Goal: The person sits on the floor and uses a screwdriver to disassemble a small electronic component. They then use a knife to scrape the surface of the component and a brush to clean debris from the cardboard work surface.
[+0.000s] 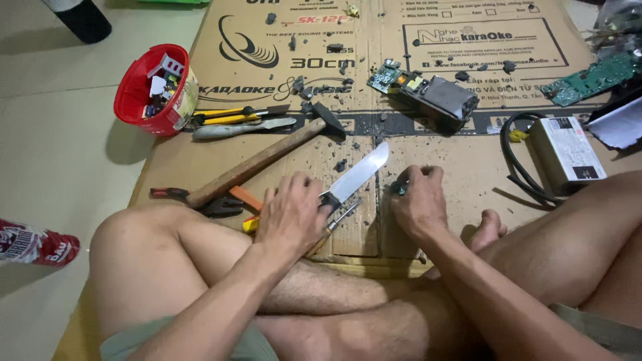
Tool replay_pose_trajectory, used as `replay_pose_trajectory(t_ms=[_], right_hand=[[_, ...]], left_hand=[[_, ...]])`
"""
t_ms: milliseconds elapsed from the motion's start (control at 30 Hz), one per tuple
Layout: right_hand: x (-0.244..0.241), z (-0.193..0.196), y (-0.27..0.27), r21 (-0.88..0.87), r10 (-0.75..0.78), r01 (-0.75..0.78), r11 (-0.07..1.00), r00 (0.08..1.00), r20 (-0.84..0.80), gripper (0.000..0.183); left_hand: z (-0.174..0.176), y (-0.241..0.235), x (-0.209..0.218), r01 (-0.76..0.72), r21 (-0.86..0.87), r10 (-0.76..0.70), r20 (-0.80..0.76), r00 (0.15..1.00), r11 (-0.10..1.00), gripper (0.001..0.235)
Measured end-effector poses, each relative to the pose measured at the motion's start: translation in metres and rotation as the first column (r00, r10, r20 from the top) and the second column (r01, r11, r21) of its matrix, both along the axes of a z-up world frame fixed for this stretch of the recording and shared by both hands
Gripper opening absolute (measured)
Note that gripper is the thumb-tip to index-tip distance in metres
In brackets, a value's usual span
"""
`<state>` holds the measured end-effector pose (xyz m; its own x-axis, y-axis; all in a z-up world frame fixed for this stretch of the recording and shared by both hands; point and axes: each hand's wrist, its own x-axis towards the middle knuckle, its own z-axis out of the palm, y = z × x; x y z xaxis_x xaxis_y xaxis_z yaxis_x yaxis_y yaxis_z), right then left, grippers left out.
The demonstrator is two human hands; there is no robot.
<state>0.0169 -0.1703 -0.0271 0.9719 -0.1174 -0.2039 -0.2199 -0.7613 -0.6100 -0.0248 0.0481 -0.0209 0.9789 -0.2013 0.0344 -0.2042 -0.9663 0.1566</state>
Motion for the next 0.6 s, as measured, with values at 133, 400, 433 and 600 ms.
replay_pose_trajectory(t_ms=[133,400,433,600], right_hand=[[0.000,-0.005,0.001,0.005,0.068,-0.068,0.998,0.996,-0.058,0.029],[-0.014,0.019,0.007,0.068,0.132,-0.128,0.989,0.989,-0.059,0.029],[-0.010,0.007,0.004,0.068,0.134,-0.130,0.989,0.989,-0.058,0.029],[-0.012,0.003,0.012,-0.084,0.271,-0.281,0.956,0.956,-0.110,0.034]], left_hand=[[-0.008,-0.004,-0.004,0.116,0.016,-0.114,-0.078,0.990,0.993,0.046],[-0.040,0.009,0.011,-0.076,0.021,0.076,-0.022,0.997,0.997,0.028],[-0.033,0.009,0.009,-0.078,0.020,0.078,-0.020,0.997,0.997,0.028],[-0.031,0.007,0.002,-0.046,-0.001,0.046,0.039,0.998,0.999,0.033]])
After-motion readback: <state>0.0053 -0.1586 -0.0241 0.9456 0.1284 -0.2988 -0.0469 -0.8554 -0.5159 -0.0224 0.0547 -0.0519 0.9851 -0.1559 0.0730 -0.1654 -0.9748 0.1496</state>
